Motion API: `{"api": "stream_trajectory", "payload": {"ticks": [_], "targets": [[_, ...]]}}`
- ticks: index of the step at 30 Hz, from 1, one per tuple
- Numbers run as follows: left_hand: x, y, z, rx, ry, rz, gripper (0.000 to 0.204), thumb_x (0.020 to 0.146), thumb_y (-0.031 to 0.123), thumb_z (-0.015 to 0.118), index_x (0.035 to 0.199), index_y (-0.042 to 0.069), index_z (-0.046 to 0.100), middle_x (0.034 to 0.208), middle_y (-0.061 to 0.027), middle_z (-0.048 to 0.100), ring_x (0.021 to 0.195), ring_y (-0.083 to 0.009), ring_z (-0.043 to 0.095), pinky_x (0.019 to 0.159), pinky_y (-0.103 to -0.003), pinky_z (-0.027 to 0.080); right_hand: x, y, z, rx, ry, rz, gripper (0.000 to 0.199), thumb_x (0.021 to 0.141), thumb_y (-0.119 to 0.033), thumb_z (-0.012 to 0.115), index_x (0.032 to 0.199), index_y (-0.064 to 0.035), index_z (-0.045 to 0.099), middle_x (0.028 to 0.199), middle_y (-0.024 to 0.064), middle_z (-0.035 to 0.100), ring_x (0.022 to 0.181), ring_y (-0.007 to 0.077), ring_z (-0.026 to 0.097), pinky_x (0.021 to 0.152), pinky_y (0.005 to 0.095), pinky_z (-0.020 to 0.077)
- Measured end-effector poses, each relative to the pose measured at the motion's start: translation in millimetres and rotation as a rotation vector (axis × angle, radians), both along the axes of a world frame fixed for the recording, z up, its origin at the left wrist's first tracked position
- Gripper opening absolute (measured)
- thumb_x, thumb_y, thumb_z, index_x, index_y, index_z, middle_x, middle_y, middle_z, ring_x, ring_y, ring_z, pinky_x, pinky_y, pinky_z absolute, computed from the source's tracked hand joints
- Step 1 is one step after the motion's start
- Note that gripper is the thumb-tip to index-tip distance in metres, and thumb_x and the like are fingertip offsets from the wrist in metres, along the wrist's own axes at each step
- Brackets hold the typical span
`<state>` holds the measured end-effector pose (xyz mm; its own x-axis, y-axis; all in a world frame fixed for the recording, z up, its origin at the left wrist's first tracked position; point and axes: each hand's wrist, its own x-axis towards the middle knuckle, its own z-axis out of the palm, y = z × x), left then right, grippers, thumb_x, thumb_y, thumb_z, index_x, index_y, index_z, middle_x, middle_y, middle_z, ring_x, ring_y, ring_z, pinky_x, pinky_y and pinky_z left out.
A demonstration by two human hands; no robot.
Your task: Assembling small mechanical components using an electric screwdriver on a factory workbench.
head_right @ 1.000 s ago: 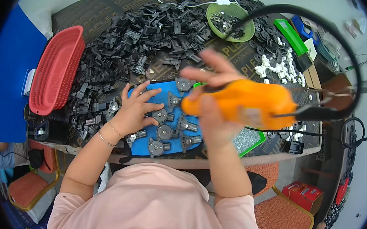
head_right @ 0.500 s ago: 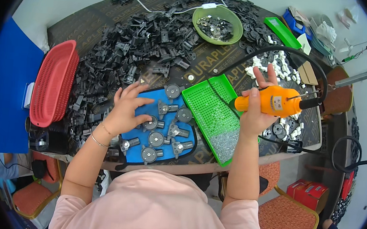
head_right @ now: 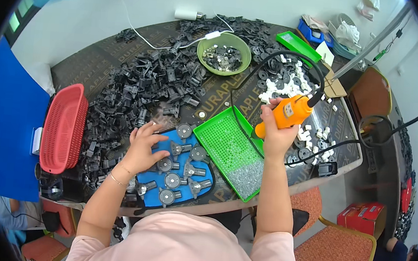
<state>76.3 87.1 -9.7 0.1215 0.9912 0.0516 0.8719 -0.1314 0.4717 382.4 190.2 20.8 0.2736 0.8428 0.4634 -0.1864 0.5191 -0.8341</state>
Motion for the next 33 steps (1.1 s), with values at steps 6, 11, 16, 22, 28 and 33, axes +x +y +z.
{"api": "stream_trajectory", "payload": {"ticks": [6, 11, 16, 22, 28, 33], "targets": [[-6, 8, 1, 0.048, -0.003, 0.007, 0.040, 0.069, 0.030, 0.076, 0.106, 0.015, 0.067, 0.133, -0.0113, 0.048, 0.132, -0.0318, 0.032, 0.107, -0.055, 0.016, 0, -8, -4, 0.005, -0.165, 0.110, 0.061, 0.077, -0.004, 0.068, 0.131, -0.0018, 0.038, 0.118, 0.0100, 0.053, 0.106, 0.0193, 0.055, 0.091, 0.0332, 0.0454], [2, 16, 7, 0.064, 0.029, -0.014, 0.039, 0.070, 0.024, 0.077, 0.106, 0.013, 0.067, 0.130, -0.0099, 0.051, 0.131, -0.0316, 0.034, 0.108, -0.049, 0.018, 6, -22, -8, -0.118, -0.450, -0.003, 0.073, 0.075, -0.009, 0.073, 0.135, -0.0025, 0.031, 0.123, 0.0089, 0.050, 0.111, 0.0189, 0.052, 0.095, 0.0344, 0.0421], [30, 74, 15, 0.274, 0.207, -0.182, 0.035, 0.068, 0.022, 0.074, 0.101, 0.012, 0.067, 0.120, -0.0072, 0.056, 0.123, -0.0266, 0.043, 0.104, -0.050, 0.025, 12, -28, -17, -0.180, -0.390, -0.005, 0.061, 0.078, -0.009, 0.072, 0.128, -0.0021, 0.037, 0.122, 0.0094, 0.050, 0.109, 0.0185, 0.053, 0.094, 0.0345, 0.0434], [72, 172, -8, 0.277, 0.510, -0.256, 0.021, 0.076, 0.020, 0.064, 0.095, 0.010, 0.067, 0.107, -0.0056, 0.061, 0.112, -0.0243, 0.049, 0.102, -0.051, 0.027, 15, -44, -8, -0.265, -0.538, -0.041, 0.053, 0.083, -0.014, 0.068, 0.125, 0.0002, 0.041, 0.122, 0.0105, 0.051, 0.109, 0.0181, 0.054, 0.092, 0.0334, 0.0444], [81, 205, -38, 0.306, 0.780, -0.147, 0.020, 0.080, 0.016, 0.051, 0.081, 0.011, 0.071, 0.088, -0.0060, 0.066, 0.095, -0.0230, 0.057, 0.092, -0.046, 0.034, 13, -30, -11, -0.227, -0.340, 0.162, 0.047, 0.089, -0.014, 0.061, 0.127, 0.0003, 0.038, 0.114, 0.0111, 0.056, 0.103, 0.0177, 0.056, 0.090, 0.0321, 0.0437], [84, 219, -32, 0.231, 0.814, -0.251, 0.022, 0.083, 0.017, 0.050, 0.084, 0.012, 0.072, 0.090, -0.0054, 0.068, 0.093, -0.0213, 0.059, 0.086, -0.040, 0.036, 17, -13, 4, 0.030, -0.084, 0.090, 0.037, 0.092, -0.009, 0.056, 0.125, -0.0020, 0.040, 0.107, 0.0101, 0.058, 0.096, 0.0177, 0.058, 0.088, 0.0316, 0.0450]]}}
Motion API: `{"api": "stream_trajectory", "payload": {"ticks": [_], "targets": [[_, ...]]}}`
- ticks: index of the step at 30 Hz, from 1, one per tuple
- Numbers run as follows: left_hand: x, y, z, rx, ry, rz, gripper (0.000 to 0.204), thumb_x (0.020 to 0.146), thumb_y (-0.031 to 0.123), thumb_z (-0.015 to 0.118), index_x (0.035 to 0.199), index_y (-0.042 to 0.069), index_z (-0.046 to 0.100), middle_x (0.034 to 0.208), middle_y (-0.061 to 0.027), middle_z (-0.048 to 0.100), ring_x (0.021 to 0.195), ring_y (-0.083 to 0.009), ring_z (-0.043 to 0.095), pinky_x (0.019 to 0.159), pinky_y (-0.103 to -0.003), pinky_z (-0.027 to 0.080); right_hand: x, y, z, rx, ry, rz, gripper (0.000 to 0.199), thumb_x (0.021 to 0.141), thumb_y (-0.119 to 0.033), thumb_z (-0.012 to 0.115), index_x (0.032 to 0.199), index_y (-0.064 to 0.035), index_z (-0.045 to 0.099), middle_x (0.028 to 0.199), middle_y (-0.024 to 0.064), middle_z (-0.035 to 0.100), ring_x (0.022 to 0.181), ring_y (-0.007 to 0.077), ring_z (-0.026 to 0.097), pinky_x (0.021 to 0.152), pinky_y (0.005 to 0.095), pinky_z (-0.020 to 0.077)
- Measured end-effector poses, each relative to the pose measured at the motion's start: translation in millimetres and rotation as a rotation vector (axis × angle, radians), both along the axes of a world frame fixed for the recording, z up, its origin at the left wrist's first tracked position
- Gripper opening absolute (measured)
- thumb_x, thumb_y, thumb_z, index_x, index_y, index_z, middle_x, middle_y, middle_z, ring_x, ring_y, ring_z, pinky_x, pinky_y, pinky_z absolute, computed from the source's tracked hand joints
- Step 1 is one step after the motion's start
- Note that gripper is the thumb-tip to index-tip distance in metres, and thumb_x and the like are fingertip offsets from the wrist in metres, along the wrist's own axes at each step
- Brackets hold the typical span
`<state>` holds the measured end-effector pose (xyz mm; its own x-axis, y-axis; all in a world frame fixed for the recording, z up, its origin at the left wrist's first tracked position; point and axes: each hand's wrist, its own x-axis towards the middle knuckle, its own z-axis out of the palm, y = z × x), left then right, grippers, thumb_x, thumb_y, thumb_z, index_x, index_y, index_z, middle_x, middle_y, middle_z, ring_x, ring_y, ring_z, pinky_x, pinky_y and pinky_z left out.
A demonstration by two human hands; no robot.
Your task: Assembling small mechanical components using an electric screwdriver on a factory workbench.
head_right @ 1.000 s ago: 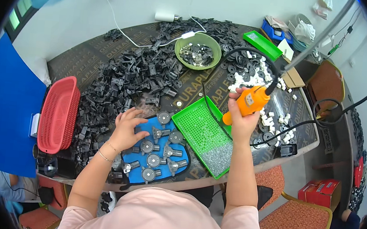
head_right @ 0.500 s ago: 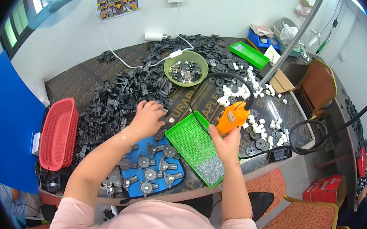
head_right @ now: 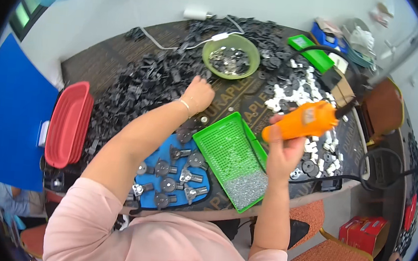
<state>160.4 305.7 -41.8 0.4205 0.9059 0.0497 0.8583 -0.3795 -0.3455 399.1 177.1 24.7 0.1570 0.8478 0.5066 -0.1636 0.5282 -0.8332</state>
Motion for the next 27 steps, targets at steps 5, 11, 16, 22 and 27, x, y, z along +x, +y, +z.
{"api": "stream_trajectory", "payload": {"ticks": [5, 11, 16, 22, 27], "targets": [[-21, 0, -2, -0.073, -0.113, -0.095, 0.022, 0.085, 0.015, 0.049, 0.088, 0.013, 0.070, 0.094, -0.0067, 0.067, 0.094, -0.0226, 0.061, 0.086, -0.040, 0.037, 8, 31, -22, -0.024, 0.013, -0.112, 0.032, 0.093, -0.008, 0.055, 0.121, -0.0025, 0.042, 0.108, 0.0097, 0.057, 0.099, 0.0181, 0.058, 0.091, 0.0319, 0.0444], [-30, -1, -6, -0.126, -0.150, -0.151, 0.020, 0.081, 0.011, 0.052, 0.099, 0.012, 0.061, 0.094, -0.0087, 0.061, 0.090, -0.0257, 0.062, 0.083, -0.038, 0.042, 3, 19, -16, -0.100, -0.059, -0.122, 0.032, 0.091, -0.007, 0.059, 0.118, 0.0000, 0.043, 0.113, 0.0124, 0.057, 0.102, 0.0203, 0.060, 0.090, 0.0327, 0.0463], [-36, -3, -6, -0.158, -0.194, -0.191, 0.022, 0.081, 0.010, 0.053, 0.101, 0.013, 0.061, 0.097, -0.0065, 0.060, 0.098, -0.0254, 0.059, 0.090, -0.041, 0.039, -4, 17, -12, -0.061, -0.093, -0.135, 0.037, 0.086, -0.002, 0.063, 0.118, 0.0011, 0.044, 0.111, 0.0124, 0.058, 0.098, 0.0194, 0.060, 0.089, 0.0322, 0.0467], [-58, -52, 38, -0.012, -0.487, -0.333, 0.020, 0.075, 0.012, 0.063, 0.095, 0.013, 0.063, 0.099, -0.0036, 0.059, 0.106, -0.0244, 0.054, 0.099, -0.044, 0.033, 8, 19, -1, 0.013, -0.071, -0.072, 0.034, 0.082, 0.005, 0.061, 0.113, 0.0004, 0.049, 0.098, 0.0096, 0.057, 0.086, 0.0180, 0.058, 0.078, 0.0304, 0.0483], [-127, -144, 85, -0.279, -0.652, -0.171, 0.019, 0.071, 0.012, 0.070, 0.088, 0.010, 0.061, 0.096, -0.0047, 0.059, 0.103, -0.0253, 0.054, 0.095, -0.042, 0.035, 1, 4, 10, 0.144, 0.034, -0.010, 0.025, 0.085, -0.001, 0.057, 0.108, -0.0003, 0.050, 0.092, 0.0121, 0.055, 0.076, 0.0200, 0.057, 0.068, 0.0309, 0.0486]]}}
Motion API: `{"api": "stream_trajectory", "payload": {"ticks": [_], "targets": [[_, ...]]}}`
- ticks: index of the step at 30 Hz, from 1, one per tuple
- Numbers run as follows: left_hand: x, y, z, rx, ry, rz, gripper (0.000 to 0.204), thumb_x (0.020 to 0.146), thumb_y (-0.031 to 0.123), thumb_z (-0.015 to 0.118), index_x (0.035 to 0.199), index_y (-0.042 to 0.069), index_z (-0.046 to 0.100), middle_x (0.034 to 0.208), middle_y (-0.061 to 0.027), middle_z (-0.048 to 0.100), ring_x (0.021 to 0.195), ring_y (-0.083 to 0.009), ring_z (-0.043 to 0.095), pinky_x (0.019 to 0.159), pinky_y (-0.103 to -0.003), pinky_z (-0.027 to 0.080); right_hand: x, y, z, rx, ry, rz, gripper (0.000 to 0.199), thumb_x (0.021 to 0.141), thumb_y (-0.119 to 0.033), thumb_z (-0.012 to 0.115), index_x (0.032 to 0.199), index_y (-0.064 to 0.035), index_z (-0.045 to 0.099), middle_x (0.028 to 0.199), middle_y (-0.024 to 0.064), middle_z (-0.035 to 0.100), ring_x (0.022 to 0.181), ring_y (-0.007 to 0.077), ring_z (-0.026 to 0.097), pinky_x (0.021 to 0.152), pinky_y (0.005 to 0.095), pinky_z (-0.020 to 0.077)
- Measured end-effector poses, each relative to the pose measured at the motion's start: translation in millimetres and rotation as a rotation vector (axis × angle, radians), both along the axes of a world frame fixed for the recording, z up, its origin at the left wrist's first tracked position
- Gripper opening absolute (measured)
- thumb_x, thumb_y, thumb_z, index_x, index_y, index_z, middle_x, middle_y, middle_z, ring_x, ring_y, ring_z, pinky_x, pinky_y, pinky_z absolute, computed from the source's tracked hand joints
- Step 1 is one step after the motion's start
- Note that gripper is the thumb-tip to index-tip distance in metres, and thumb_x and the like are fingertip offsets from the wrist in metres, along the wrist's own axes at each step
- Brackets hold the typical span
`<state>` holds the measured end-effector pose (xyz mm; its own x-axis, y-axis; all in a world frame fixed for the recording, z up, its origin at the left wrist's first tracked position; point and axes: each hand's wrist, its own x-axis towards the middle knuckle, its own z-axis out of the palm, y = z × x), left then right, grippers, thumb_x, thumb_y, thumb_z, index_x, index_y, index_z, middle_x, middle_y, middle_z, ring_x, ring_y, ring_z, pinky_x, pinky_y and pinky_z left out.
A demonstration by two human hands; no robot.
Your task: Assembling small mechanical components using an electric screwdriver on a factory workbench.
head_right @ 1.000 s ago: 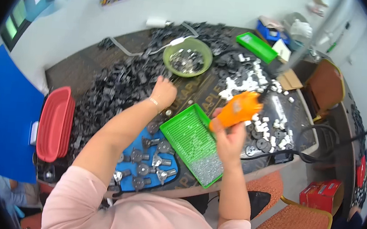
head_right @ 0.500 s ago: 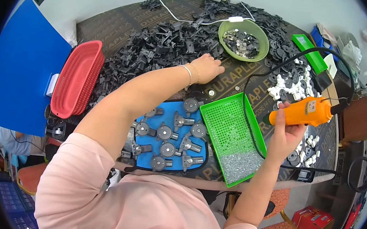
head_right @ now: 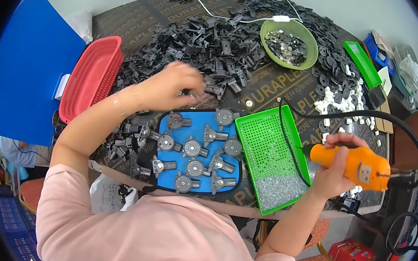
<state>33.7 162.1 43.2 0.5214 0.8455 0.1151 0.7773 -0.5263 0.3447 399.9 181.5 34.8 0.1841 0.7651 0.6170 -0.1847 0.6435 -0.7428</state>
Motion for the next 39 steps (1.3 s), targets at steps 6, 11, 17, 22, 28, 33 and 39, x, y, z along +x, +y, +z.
{"api": "stream_trajectory", "payload": {"ticks": [6, 11, 17, 22, 28, 33, 39], "targets": [[-34, -94, -10, -0.088, -0.108, 0.209, 0.029, 0.064, 0.008, 0.075, 0.089, 0.009, 0.062, 0.102, -0.0074, 0.060, 0.104, -0.0278, 0.053, 0.094, -0.040, 0.037, -29, -15, -5, -0.134, -0.042, 0.043, 0.022, 0.084, 0.002, 0.056, 0.104, -0.0030, 0.049, 0.089, 0.0113, 0.055, 0.065, 0.0180, 0.055, 0.060, 0.0297, 0.0472], [-32, -127, -27, -0.102, -0.168, 0.402, 0.036, 0.058, 0.005, 0.078, 0.091, 0.008, 0.063, 0.107, -0.0066, 0.060, 0.107, -0.0278, 0.052, 0.098, -0.041, 0.034, -46, -21, -14, -0.161, -0.019, 0.062, 0.023, 0.082, 0.005, 0.058, 0.101, -0.0030, 0.049, 0.083, 0.0116, 0.056, 0.061, 0.0164, 0.054, 0.057, 0.0274, 0.0468], [-29, -134, -35, -0.095, -0.155, 0.422, 0.037, 0.057, 0.004, 0.078, 0.091, 0.007, 0.064, 0.108, -0.0070, 0.059, 0.109, -0.0284, 0.051, 0.098, -0.040, 0.034, -48, -22, -20, -0.150, 0.023, 0.087, 0.024, 0.080, 0.004, 0.060, 0.101, -0.0026, 0.049, 0.083, 0.0118, 0.057, 0.059, 0.0166, 0.056, 0.056, 0.0271, 0.0474], [-30, -132, -36, -0.077, -0.144, 0.416, 0.038, 0.057, 0.004, 0.078, 0.092, 0.007, 0.063, 0.110, -0.0072, 0.058, 0.109, -0.0289, 0.050, 0.098, -0.040, 0.034, -49, -21, -25, -0.153, -0.003, 0.088, 0.025, 0.080, 0.004, 0.061, 0.102, -0.0030, 0.049, 0.083, 0.0118, 0.057, 0.059, 0.0163, 0.056, 0.056, 0.0273, 0.0479], [-31, -135, -35, -0.073, -0.124, 0.442, 0.035, 0.061, 0.008, 0.078, 0.093, 0.008, 0.064, 0.110, -0.0068, 0.058, 0.111, -0.0286, 0.049, 0.098, -0.041, 0.033, -54, -25, -23, -0.179, 0.007, 0.090, 0.025, 0.081, 0.004, 0.060, 0.102, -0.0031, 0.049, 0.083, 0.0115, 0.057, 0.060, 0.0157, 0.055, 0.056, 0.0268, 0.0472], [-29, -135, -39, -0.060, -0.105, 0.427, 0.036, 0.060, 0.008, 0.078, 0.094, 0.009, 0.065, 0.113, -0.0064, 0.058, 0.112, -0.0284, 0.049, 0.098, -0.041, 0.034, -49, -25, -24, -0.166, -0.020, 0.087, 0.020, 0.082, 0.002, 0.058, 0.100, -0.0016, 0.049, 0.083, 0.0124, 0.056, 0.060, 0.0160, 0.054, 0.056, 0.0264, 0.0459], [-31, -136, -41, -0.049, -0.117, 0.410, 0.036, 0.061, 0.008, 0.078, 0.094, 0.008, 0.064, 0.113, -0.0066, 0.059, 0.111, -0.0286, 0.049, 0.098, -0.041, 0.033, -52, -26, -24, -0.149, 0.015, 0.077, 0.021, 0.083, 0.002, 0.058, 0.101, -0.0017, 0.048, 0.082, 0.0125, 0.056, 0.059, 0.0168, 0.053, 0.055, 0.0265, 0.0455]]}}
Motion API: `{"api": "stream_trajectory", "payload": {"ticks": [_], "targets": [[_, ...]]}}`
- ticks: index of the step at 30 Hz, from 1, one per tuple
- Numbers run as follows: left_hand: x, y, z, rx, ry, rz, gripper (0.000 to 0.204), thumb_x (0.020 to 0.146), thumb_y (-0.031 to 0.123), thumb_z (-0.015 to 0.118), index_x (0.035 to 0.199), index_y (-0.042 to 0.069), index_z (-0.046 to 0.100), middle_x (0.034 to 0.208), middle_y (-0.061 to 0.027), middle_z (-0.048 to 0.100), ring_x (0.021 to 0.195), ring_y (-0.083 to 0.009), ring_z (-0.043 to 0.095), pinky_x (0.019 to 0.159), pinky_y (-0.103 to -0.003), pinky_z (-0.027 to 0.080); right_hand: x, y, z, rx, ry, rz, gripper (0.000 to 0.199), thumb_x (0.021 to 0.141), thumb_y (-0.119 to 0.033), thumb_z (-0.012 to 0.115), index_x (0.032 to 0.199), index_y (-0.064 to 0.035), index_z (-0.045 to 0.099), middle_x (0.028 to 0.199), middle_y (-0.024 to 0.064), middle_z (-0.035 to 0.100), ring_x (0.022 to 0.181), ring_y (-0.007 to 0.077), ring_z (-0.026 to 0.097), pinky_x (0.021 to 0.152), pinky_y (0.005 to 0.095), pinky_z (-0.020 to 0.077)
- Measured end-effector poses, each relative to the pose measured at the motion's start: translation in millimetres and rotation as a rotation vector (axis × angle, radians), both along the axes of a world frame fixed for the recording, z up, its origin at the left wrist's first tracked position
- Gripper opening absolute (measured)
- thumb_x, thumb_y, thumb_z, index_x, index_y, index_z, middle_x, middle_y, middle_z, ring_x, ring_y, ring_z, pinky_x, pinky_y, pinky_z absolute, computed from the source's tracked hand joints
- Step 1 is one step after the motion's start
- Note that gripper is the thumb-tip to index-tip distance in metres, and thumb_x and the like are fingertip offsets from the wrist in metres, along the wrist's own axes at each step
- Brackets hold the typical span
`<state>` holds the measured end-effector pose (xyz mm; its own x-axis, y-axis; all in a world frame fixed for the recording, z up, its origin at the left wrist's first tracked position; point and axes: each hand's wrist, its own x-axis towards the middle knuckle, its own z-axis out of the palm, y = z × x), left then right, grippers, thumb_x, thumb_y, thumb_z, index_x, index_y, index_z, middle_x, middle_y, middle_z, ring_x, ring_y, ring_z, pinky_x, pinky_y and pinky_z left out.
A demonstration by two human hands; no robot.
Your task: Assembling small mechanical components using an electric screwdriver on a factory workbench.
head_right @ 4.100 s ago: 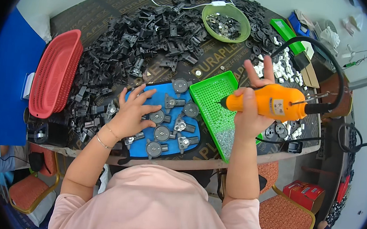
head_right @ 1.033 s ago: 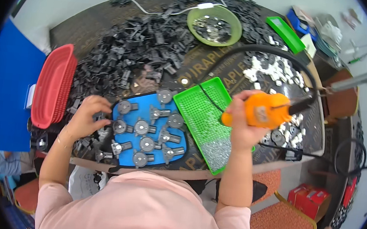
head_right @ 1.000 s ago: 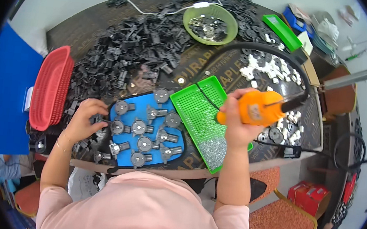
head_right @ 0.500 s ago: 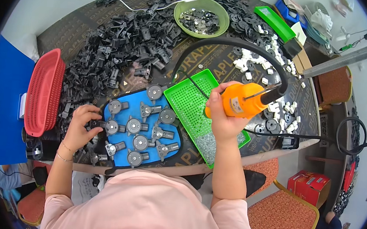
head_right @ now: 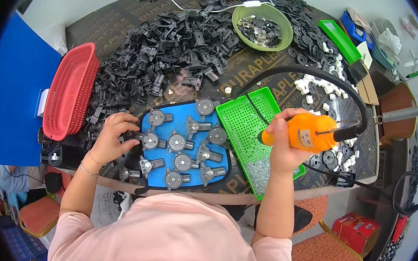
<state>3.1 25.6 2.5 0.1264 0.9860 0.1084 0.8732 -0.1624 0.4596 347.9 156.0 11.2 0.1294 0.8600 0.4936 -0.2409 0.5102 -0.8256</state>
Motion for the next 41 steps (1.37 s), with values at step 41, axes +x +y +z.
{"api": "stream_trajectory", "payload": {"ticks": [41], "targets": [[126, 44, 13, 0.012, -0.220, -0.180, 0.027, 0.073, 0.018, 0.074, 0.097, 0.008, 0.065, 0.095, -0.0086, 0.062, 0.092, -0.0280, 0.055, 0.085, -0.037, 0.039, 2, -10, 24, 0.072, 0.238, 0.181, 0.020, 0.087, -0.014, 0.057, 0.104, -0.0069, 0.048, 0.086, 0.0137, 0.056, 0.057, 0.0204, 0.053, 0.057, 0.0340, 0.0485]]}}
